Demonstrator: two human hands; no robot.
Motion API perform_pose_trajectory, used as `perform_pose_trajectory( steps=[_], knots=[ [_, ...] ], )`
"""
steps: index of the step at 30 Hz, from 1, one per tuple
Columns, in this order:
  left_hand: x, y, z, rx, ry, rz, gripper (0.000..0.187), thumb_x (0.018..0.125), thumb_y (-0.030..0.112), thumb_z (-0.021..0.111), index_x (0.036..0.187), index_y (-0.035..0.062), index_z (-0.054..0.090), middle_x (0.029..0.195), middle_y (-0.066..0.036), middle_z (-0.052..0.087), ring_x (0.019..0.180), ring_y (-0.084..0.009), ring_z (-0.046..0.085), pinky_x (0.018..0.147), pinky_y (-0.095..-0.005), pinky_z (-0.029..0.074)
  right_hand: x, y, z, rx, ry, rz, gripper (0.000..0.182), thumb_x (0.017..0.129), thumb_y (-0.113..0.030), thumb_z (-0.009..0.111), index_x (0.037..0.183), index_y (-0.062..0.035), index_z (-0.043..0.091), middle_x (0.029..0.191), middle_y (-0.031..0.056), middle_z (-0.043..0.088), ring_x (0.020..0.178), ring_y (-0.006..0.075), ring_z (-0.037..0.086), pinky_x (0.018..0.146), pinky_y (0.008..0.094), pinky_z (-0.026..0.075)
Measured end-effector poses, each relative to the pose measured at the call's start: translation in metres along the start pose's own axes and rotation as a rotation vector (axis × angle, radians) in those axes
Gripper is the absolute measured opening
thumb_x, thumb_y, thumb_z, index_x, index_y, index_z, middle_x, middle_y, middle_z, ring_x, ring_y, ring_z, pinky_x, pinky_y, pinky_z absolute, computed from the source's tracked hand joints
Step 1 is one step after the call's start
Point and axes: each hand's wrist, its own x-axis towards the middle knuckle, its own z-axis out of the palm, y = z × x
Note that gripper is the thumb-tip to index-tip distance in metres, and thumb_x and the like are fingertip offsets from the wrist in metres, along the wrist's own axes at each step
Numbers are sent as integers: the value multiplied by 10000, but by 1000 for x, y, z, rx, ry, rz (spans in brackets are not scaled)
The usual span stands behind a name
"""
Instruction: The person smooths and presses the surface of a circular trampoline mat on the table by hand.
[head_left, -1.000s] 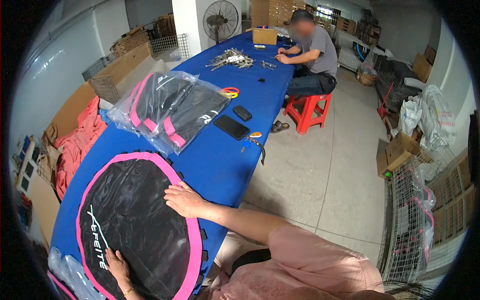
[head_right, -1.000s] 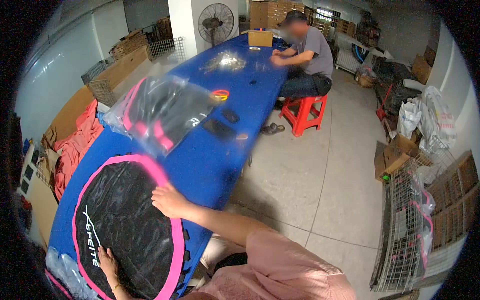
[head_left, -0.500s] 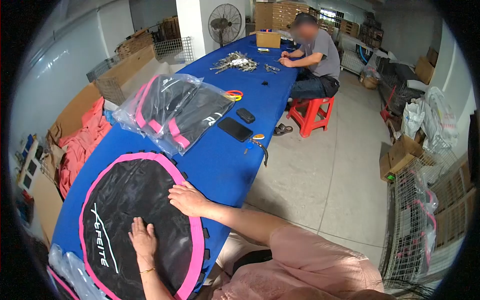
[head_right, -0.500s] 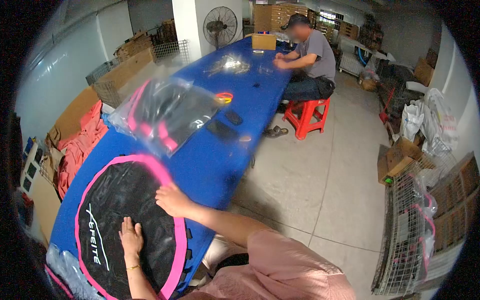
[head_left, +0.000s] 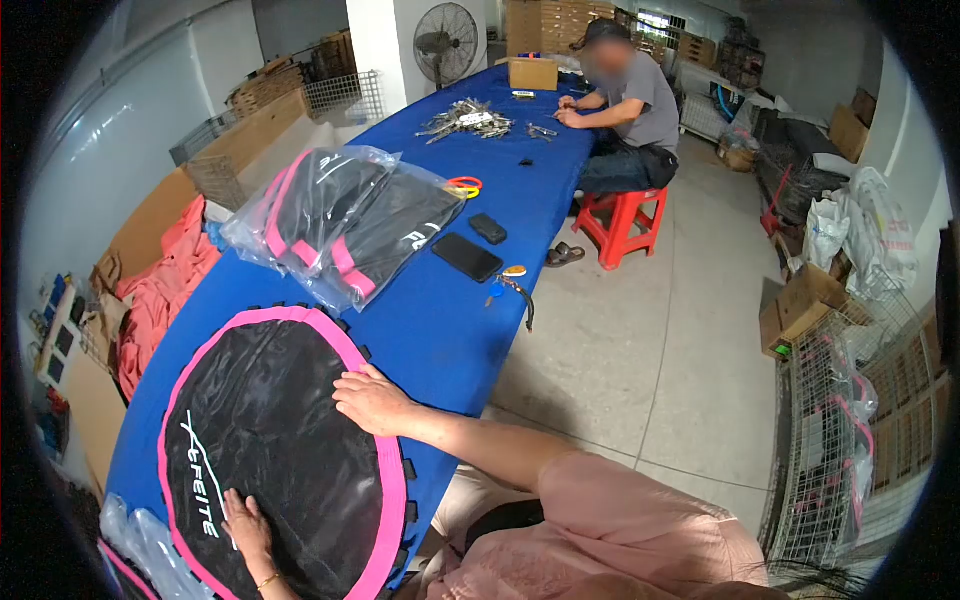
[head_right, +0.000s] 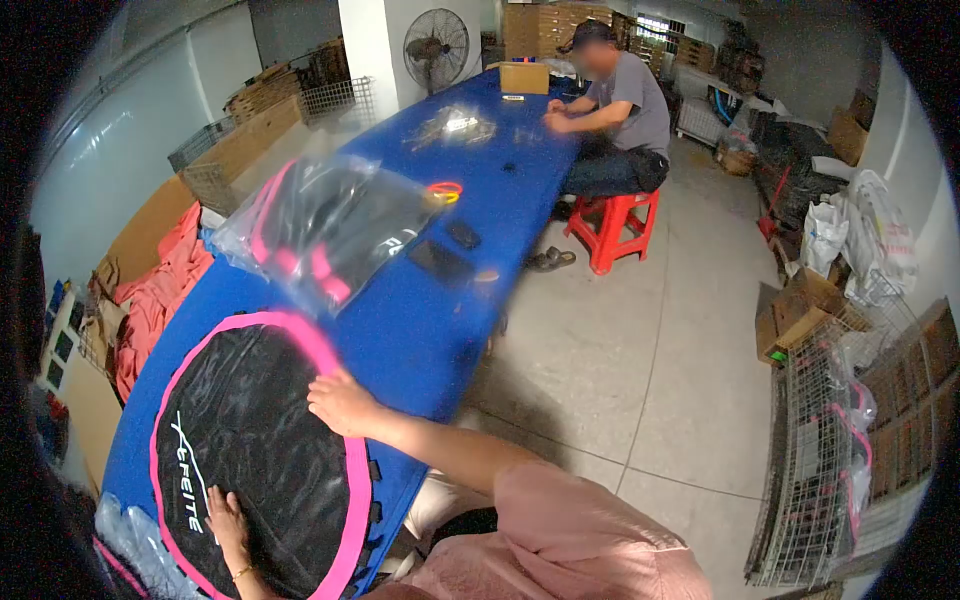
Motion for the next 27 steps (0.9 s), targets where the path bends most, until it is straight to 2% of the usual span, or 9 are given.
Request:
perform_pose_trajectory(
  steps=[3,5,7,9,15,18,21,23,27],
  knots=[
    [4,-30,-5,18,-8,-95,600,1083,425,428,1559,62,401,1618,-151,409,1490,-363,373,1200,-596,259,-1,-1,-5,-11,-16,6,375,1070,-308,483,1290,-53,648,1457,140,563,1436,315,437,1228,505,234],
    [10,-35,-2,14,-11,-100,601,1081,428,431,1557,61,407,1611,-156,418,1490,-356,375,1193,-602,266,-1,2,2,8,114,-57,378,1039,-303,495,1220,-24,674,1366,169,617,1361,352,489,1187,527,280],
    [17,-26,-3,39,-23,-80,603,1081,427,430,1555,55,406,1610,-164,416,1492,-349,374,1186,-608,277,-1,0,0,9,110,-63,369,1039,-299,495,1205,-25,678,1358,168,620,1354,350,494,1182,525,286],
    [17,2,-11,-88,-16,-45,588,1083,396,431,1542,29,410,1616,-174,400,1499,-341,362,1195,-615,267,0,0,-2,3,115,-68,360,1039,-295,495,1190,-26,682,1351,166,624,1348,347,499,1178,523,291],
    [15,82,-12,-135,-20,184,570,1070,370,461,1518,19,449,1598,-181,424,1499,-331,371,1214,-617,234,-1,-4,-10,-21,105,-64,336,1040,-277,495,1160,-31,689,1318,165,640,1329,346,512,1159,528,306],
    [-6,116,-22,-169,-34,311,588,1061,389,477,1512,12,457,1579,-196,445,1487,-339,390,1230,-588,220,-4,0,-2,-16,131,-73,336,1039,-270,497,1182,-32,687,1325,171,637,1349,343,503,1167,527,300],
    [-30,125,-22,-179,-26,426,602,1047,385,487,1499,-11,463,1575,-205,447,1482,-347,391,1236,-587,196,-1,-1,-5,-16,63,-25,365,1044,-281,492,1235,-36,682,1386,164,613,1396,339,474,1180,519,289],
    [-38,118,-25,-176,-50,407,608,1034,380,506,1493,-17,467,1575,-195,450,1484,-349,385,1237,-591,186,-1,-3,-7,-21,25,-3,374,1047,-294,486,1240,-39,679,1421,153,590,1406,338,463,1194,520,272],
    [-29,71,-25,-117,-65,233,584,1047,365,482,1517,20,449,1599,-180,423,1495,-358,367,1228,-620,178,-1,-1,-2,-10,37,-13,380,1050,-304,480,1253,-45,671,1423,141,585,1422,333,445,1213,506,249]
  ],
)
